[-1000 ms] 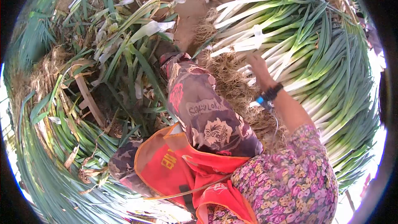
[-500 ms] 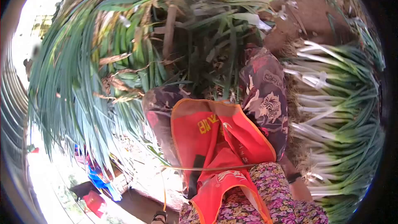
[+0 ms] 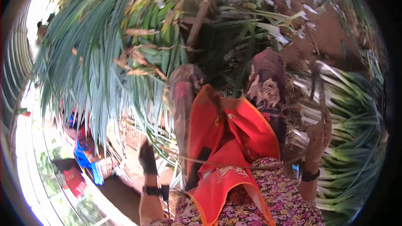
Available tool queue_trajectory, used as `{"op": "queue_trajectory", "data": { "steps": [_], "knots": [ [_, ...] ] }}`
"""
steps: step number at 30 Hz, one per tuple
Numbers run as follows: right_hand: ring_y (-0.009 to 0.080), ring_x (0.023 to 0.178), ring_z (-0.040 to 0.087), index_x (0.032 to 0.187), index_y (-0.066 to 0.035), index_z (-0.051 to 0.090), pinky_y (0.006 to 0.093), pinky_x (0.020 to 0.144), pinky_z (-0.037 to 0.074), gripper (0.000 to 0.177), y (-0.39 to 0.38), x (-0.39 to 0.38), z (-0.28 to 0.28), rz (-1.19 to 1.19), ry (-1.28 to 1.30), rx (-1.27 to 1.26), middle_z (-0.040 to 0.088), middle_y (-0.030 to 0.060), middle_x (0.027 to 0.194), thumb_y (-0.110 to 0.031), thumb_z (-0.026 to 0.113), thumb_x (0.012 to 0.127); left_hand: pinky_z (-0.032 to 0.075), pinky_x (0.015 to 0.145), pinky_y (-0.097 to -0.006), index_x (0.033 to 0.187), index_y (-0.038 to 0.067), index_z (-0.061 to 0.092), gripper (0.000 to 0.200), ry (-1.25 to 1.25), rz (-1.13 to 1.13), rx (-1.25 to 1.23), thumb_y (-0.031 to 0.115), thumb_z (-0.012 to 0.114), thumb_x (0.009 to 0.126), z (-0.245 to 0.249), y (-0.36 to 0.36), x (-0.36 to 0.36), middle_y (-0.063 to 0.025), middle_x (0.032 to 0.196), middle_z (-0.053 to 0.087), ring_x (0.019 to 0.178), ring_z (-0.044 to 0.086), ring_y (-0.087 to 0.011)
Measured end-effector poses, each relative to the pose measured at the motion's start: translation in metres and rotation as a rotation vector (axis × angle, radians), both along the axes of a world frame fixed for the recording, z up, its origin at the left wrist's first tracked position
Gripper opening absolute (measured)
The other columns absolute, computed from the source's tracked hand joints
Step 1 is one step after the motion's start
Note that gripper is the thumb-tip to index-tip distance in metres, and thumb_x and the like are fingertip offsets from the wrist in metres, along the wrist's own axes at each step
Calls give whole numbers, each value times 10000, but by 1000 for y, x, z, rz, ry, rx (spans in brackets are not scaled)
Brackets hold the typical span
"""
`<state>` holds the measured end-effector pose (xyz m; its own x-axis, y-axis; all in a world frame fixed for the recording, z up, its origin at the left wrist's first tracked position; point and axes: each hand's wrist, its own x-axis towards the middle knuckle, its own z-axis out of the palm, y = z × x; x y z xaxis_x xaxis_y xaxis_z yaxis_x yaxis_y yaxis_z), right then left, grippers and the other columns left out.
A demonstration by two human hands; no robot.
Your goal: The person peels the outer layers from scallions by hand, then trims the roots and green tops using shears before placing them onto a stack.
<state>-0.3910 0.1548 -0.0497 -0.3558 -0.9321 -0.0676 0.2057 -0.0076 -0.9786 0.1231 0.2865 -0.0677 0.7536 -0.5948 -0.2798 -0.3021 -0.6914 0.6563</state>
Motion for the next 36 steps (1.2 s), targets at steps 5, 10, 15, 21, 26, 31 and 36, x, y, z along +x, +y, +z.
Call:
{"op": "queue_trajectory", "data": {
  "steps": [5, 10, 15, 21, 26, 31, 36],
  "knots": [
    [103, 612, 472, 1280, 7, 459, 247, 520, 384, 402, -55, 82, 31, 109, 721, -203, 597, 44, 885, -59, 501, 886, 456, 916, -338, 1326, -27, 398, 514, 766, -640, -465, 226, 525, 896, 49, -152, -80, -124, 1182, 558, 1034, 576, -200],
    [319, 806, 615, 1183, 18, 507, 369, 741, 477, 370, -83, 180, 66, 816, 701, -481, 624, 159, 947, -126, 584, 851, 472, 897, -369, 1349, 118, 383, 568, 1423, -257, -821, 476, 454, 913, 73, -237, -159, -115, 1187, 550, 1065, 561, -263],
    [352, 988, 565, 1188, 1, 511, 427, 889, 413, 460, -103, 199, 55, 955, 632, -397, 584, 188, 1110, -225, 654, 814, 521, 672, -292, 1254, 102, 465, 361, 1309, 113, -755, 263, 446, 932, 62, -257, -153, -61, 1012, 610, 767, 591, -152],
    [300, 1186, 439, 1378, -46, 289, 421, 966, 373, 835, -165, 229, 20, 870, 318, -329, 440, 181, 1296, -382, 731, 755, 476, 777, -281, 1295, 69, 431, 419, 864, -395, -540, 274, 466, 931, 45, -275, -148, -76, 1052, 565, 917, 557, -129],
    [256, 1234, 415, 1385, -46, 261, 387, 1011, 349, 731, -184, 227, 4, 1000, -323, 282, 430, 130, 1310, -294, 663, 827, 470, 823, -277, 1281, 24, 457, 435, 948, -851, -685, 278, 482, 930, 28, -298, -134, -92, 1131, 581, 995, 567, -156],
    [228, 1231, 422, 1363, -56, 295, 402, 971, 380, 578, -223, 211, -23, 823, -797, 86, 418, 121, 1336, -167, 547, 855, 369, 997, -374, 1319, 101, 418, 552, -294, -1056, -229, 268, 604, 827, 27, -372, -21, -153, 1343, 442, 1260, 404, -304],
    [252, 1264, 393, 1409, -67, 254, 411, 989, 352, 700, -220, 204, 4, 973, -652, -34, 402, 123, 1360, -214, 569, 801, 382, 988, -393, 1377, 165, 356, 675, -1670, -562, -37, 360, 633, 793, 80, -430, 57, -164, 1404, 366, 1264, 400, -324]
  ]
}}
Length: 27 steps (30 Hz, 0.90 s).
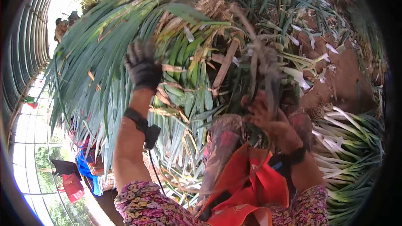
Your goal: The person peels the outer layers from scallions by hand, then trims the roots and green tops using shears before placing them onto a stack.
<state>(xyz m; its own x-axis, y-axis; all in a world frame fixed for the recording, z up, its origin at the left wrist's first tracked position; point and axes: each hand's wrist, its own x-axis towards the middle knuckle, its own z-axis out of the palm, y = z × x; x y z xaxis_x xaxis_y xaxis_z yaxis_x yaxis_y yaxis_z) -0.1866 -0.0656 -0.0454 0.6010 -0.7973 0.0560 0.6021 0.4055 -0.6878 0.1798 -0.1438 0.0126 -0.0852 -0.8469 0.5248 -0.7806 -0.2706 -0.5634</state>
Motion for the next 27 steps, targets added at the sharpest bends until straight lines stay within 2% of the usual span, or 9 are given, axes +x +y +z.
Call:
{"op": "queue_trajectory", "data": {
  "steps": [3, 6, 9, 12, 14, 20, 23, 26, 27],
  "knots": [
    [240, 1191, 454, 1416, -70, 259, 379, 936, 380, 718, -10, 1, 13, 97, -36, 133, 447, 119, 1321, -300, 575, 814, 401, 961, -480, 1404, 157, 292, 684, 696, 330, 170, 383, 571, 822, -1, -32, 66, -183, 1363, 425, 1180, 486, -373],
    [226, 1133, 496, 1380, -63, 326, 362, 916, 385, 668, -15, 0, 9, 145, -121, 290, 501, 109, 1262, -360, 562, 829, 430, 928, -473, 1342, 147, 390, 535, 796, 635, 310, 341, 509, 858, 8, -44, 73, -188, 1325, 464, 1143, 520, -371],
    [208, 1078, 523, 1328, -60, 395, 356, 912, 387, 594, -10, 9, 2, 189, -111, 391, 546, 94, 1193, -413, 513, 866, 462, 874, -470, 1217, 128, 507, 385, 464, 460, 407, 294, 437, 877, -36, -49, 129, -204, 1172, 572, 1046, 580, -364],
    [187, 1050, 529, 1284, -61, 437, 360, 918, 385, 542, -3, 20, -9, 218, -62, 419, 566, 73, 1143, -448, 458, 907, 485, 811, -480, 1107, 120, 565, 312, 586, 233, 360, 266, 414, 876, 14, 18, 26, -197, 987, 638, 937, 619, -368],
    [174, 1038, 529, 1257, -63, 456, 356, 918, 383, 515, 4, 25, -13, 214, 37, 342, 569, 58, 1115, -458, 431, 928, 495, 751, -502, 1097, 118, 551, 298, 649, 305, 407, 257, 401, 879, -22, 62, 13, -174, 929, 653, 850, 632, -386],
    [89, 854, 494, 1041, -65, 508, 261, 762, 394, 351, 33, 45, -24, 300, 331, -125, 530, 2, 901, -400, 450, 952, 477, 753, -517, 1237, 104, 466, 411, 1022, 619, 498, 337, 365, 913, -96, 215, -55, -228, 998, 629, 857, 619, -407],
    [76, 640, 462, 897, -67, 473, 248, 591, 384, 340, 30, 59, -23, 223, 508, -109, 494, -5, 722, -402, 450, 951, 475, 761, -509, 1385, 89, 323, 585, 1244, 522, 391, 394, 413, 894, -188, 266, -20, -253, 1049, 606, 908, 608, -408],
    [85, 557, 442, 857, -56, 485, 250, 527, 375, 384, 22, 60, -34, 123, 521, 9, 472, 5, 647, -426, 442, 951, 474, 797, -501, 1417, 108, 260, 695, 1070, 573, 509, 414, 530, 855, -136, 241, -48, -260, 1256, 489, 972, 585, -421],
    [85, 558, 442, 856, -51, 494, 248, 525, 375, 393, 18, 58, -28, 105, 511, 57, 475, 8, 647, -430, 443, 950, 454, 874, -475, 1424, 73, 224, 767, 1043, 547, 367, 374, 602, 828, -111, 222, -62, -258, 1347, 387, 1043, 540, -444]
  ]
}}
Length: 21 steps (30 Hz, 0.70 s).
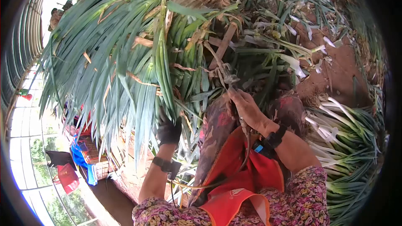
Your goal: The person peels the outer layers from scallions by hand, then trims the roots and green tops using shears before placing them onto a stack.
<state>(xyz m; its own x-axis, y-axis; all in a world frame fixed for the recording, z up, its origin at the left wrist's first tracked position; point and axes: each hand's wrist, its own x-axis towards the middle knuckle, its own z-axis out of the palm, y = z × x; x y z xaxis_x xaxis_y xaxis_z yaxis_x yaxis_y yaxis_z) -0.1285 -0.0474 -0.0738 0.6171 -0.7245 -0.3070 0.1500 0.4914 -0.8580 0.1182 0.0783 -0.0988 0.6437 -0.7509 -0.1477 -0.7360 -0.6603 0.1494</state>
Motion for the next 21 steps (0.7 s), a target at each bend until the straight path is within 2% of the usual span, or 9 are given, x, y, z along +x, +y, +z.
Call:
{"op": "queue_trajectory", "data": {
  "steps": [2, 6, 9, 11, 12, 14, 15, 16, 21],
  "knots": [
    [78, 560, 440, 857, -40, 519, 238, 503, 370, 410, 0, 5, -1, -55, -55, 95, 480, 8, 651, -432, 446, 950, 355, 989, -469, 1362, -44, 270, 749, -278, -370, -535, 281, 644, 801, 17, -37, 14, -243, 1314, 420, 1178, 415, -436],
    [73, 572, 450, 875, -40, 529, 233, 488, 371, 323, 5, 14, -13, -22, -16, -33, 480, -8, 659, -354, 490, 939, 419, 886, -433, 1069, 20, 548, 334, -450, -709, -687, 163, 577, 769, 29, -148, 31, -197, 1073, 565, 1041, 519, -349],
    [74, 570, 456, 827, -47, 543, 239, 476, 375, 209, 15, 15, -31, -76, -166, -12, 484, -25, 651, -241, 549, 903, 451, 766, -413, 899, 53, 572, 209, -249, -553, -361, 146, 572, 711, -13, -215, 71, -160, 909, 589, 895, 556, -322],
    [98, 619, 485, 850, -52, 546, 275, 564, 415, 194, 6, 7, -50, 73, -47, -76, 503, -10, 707, -189, 450, 948, 457, 688, -373, 855, 59, 568, 218, -706, -476, -220, 223, 594, 713, -22, -248, 83, -97, 829, 601, 794, 578, -259],
    [138, 634, 497, 981, -35, 516, 287, 565, 417, 138, 7, 2, -36, 54, -72, -220, 498, 30, 807, -151, 467, 922, 470, 714, -357, 956, 26, 584, 334, -871, -365, 78, 287, 628, 753, -9, -260, 80, -82, 877, 633, 818, 605, -236],
    [172, 629, 500, 1110, -18, 498, 291, 540, 408, 241, 8, -2, -44, -18, -34, -674, 497, 74, 885, -144, 490, 905, 491, 837, -402, 1166, 31, 467, 463, -199, -77, -99, 215, 599, 761, 42, -267, 55, -151, 1081, 608, 976, 606, -320],
    [167, 609, 492, 1109, -18, 509, 283, 513, 395, 252, 8, -1, -64, -114, 46, -974, 500, 77, 864, -176, 496, 913, 497, 819, -425, 1206, 83, 467, 475, -389, -80, -126, 186, 593, 759, 38, -271, 52, -166, 1114, 599, 1012, 597, -325],
    [110, 558, 450, 893, -52, 521, 267, 476, 362, 280, 2, -5, -30, 21, -39, -121, 473, 21, 685, -323, 480, 948, 494, 820, -440, 1237, 121, 449, 497, -259, -76, -60, 170, 586, 762, 42, -276, 55, -185, 1163, 573, 1042, 582, -346],
    [76, 561, 409, 765, -87, 448, 243, 498, 345, 400, -2, -19, 7, -51, -100, -16, 430, -18, 644, -442, 450, 948, 483, 849, -421, 1195, 19, 461, 555, -223, -226, -482, 156, 655, 693, -12, -255, 81, -204, 1214, 529, 1028, 571, -376]
  ]
}}
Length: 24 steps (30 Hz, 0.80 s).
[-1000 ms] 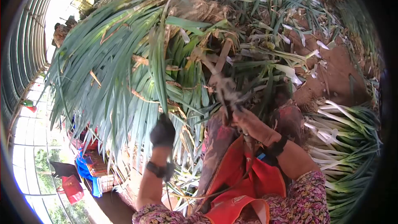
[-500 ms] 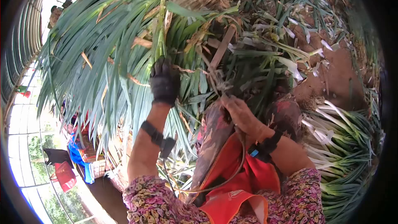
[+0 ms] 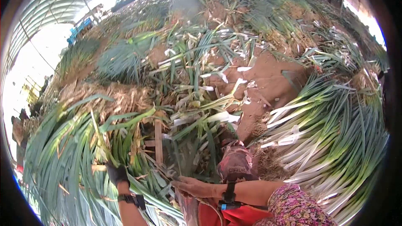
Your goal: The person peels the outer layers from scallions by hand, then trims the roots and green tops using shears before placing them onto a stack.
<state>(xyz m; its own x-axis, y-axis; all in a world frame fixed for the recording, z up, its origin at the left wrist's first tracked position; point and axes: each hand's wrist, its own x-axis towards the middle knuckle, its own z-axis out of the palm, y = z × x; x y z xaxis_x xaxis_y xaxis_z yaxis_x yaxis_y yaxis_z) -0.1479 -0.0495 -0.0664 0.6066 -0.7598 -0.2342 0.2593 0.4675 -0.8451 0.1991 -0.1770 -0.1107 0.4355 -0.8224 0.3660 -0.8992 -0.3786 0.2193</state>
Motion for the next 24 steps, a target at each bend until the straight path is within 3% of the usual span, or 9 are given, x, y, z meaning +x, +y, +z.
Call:
{"op": "queue_trajectory", "data": {
  "steps": [4, 5, 6, 8, 10, 11, 13, 15, 24],
  "knots": [
    [63, 589, 382, 812, -90, 441, 221, 529, 335, 389, 3, 0, -16, -5, 17, -124, 414, -23, 681, -454, 444, 949, 491, 726, -362, 1166, 23, 515, 570, 716, -177, -45, 55, 695, 626, 16, 45, -11, -96, 1004, 617, 844, 601, -253],
    [106, 643, 395, 847, -67, 445, 262, 581, 358, 378, 8, -2, -15, -11, 59, -111, 404, 3, 713, -426, 422, 962, 489, 687, -332, 1163, 26, 518, 558, 1143, -225, -134, 25, 679, 629, -2, 57, -6, -65, 981, 596, 790, 573, -192],
    [140, 679, 408, 854, -55, 449, 294, 617, 367, 373, 5, 4, -44, -85, 139, -409, 412, 27, 730, -409, 409, 967, 487, 673, -324, 1202, 26, 508, 586, 1339, -207, -170, 14, 657, 636, 32, 86, -43, -70, 970, 598, 792, 579, -189],
    [200, 759, 431, 874, -32, 460, 351, 685, 373, 374, 16, 16, -77, -174, 215, -773, 433, 77, 779, -383, 383, 975, 502, 688, -306, 1289, 64, 459, 622, 1275, -294, 74, 50, 633, 691, 16, 116, -21, -68, 992, 601, 802, 595, -183],
    [203, 744, 470, 890, -20, 489, 349, 670, 384, 389, 8, 9, -50, 9, 360, -990, 472, 100, 767, -383, 378, 973, 508, 674, -307, 1245, 65, 474, 525, 1519, -179, -25, 54, 625, 742, 12, 137, -32, -57, 954, 606, 806, 597, -184],
    [245, 799, 505, 1005, -12, 506, 348, 714, 406, 354, 13, 10, -57, 72, 318, -905, 507, 137, 851, -354, 443, 940, 508, 658, -311, 1228, 60, 481, 486, 1631, -186, -81, 49, 620, 763, -1, 144, -28, -51, 937, 608, 806, 595, -184],
    [278, 812, 544, 1066, -2, 529, 349, 730, 428, 379, 28, 14, -45, 151, 272, -618, 543, 168, 881, -347, 492, 914, 451, 683, -283, 1216, 53, 496, 467, 1382, -116, 37, 69, 624, 767, 45, 149, -65, -35, 928, 593, 805, 546, -142],
    [285, 774, 551, 999, 2, 533, 361, 699, 425, 402, 37, 20, -9, 177, 268, -389, 547, 174, 822, -386, 465, 923, 430, 707, -285, 1199, 51, 505, 462, 1350, -120, -38, 97, 648, 762, 38, 151, -64, -25, 936, 575, 824, 519, -122],
    [417, 790, 554, 884, -1, 501, 437, 712, 417, 493, 52, 41, -4, 266, 493, -456, 572, 234, 804, -483, 404, 921, 451, 736, -264, 1213, 31, 497, 461, 1465, -155, -217, 49, 644, 777, 32, 162, -70, -35, 1002, 585, 832, 540, -132]
  ]
}}
